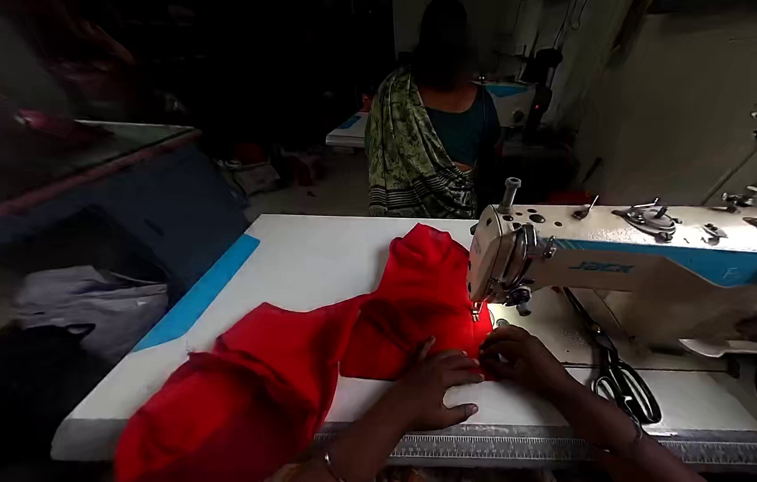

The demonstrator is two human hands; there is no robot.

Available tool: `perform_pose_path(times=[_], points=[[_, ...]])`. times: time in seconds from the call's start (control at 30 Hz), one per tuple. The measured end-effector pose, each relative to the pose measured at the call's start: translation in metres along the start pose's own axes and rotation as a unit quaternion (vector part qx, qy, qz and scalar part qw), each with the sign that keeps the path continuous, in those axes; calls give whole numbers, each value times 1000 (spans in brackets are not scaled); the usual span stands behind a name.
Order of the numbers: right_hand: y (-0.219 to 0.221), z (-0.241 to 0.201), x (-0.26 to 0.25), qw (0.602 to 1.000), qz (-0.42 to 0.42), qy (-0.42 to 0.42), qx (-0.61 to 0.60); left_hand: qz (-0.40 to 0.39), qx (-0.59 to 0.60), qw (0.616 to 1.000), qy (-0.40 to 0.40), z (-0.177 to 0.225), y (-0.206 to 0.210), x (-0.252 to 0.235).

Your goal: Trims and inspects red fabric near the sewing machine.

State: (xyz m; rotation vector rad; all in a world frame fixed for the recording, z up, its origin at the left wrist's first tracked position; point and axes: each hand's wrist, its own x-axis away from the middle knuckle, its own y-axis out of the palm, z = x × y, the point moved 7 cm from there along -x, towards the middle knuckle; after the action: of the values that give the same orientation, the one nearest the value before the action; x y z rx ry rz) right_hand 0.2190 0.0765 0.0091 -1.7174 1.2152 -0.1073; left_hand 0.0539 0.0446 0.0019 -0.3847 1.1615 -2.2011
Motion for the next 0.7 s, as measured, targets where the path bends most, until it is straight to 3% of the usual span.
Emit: perform_pose_path(times=[0.13, 0.3, 0.7], points=[[1, 4, 4, 1000, -2, 12, 8, 0, -13, 1000, 19, -8, -5, -7], [-1, -6, 11, 996, 18, -76, 41, 9, -20, 999, 44, -18, -10, -16], [-4, 3, 3, 992, 48, 4, 114, 15, -63, 993, 96, -31, -25, -31]])
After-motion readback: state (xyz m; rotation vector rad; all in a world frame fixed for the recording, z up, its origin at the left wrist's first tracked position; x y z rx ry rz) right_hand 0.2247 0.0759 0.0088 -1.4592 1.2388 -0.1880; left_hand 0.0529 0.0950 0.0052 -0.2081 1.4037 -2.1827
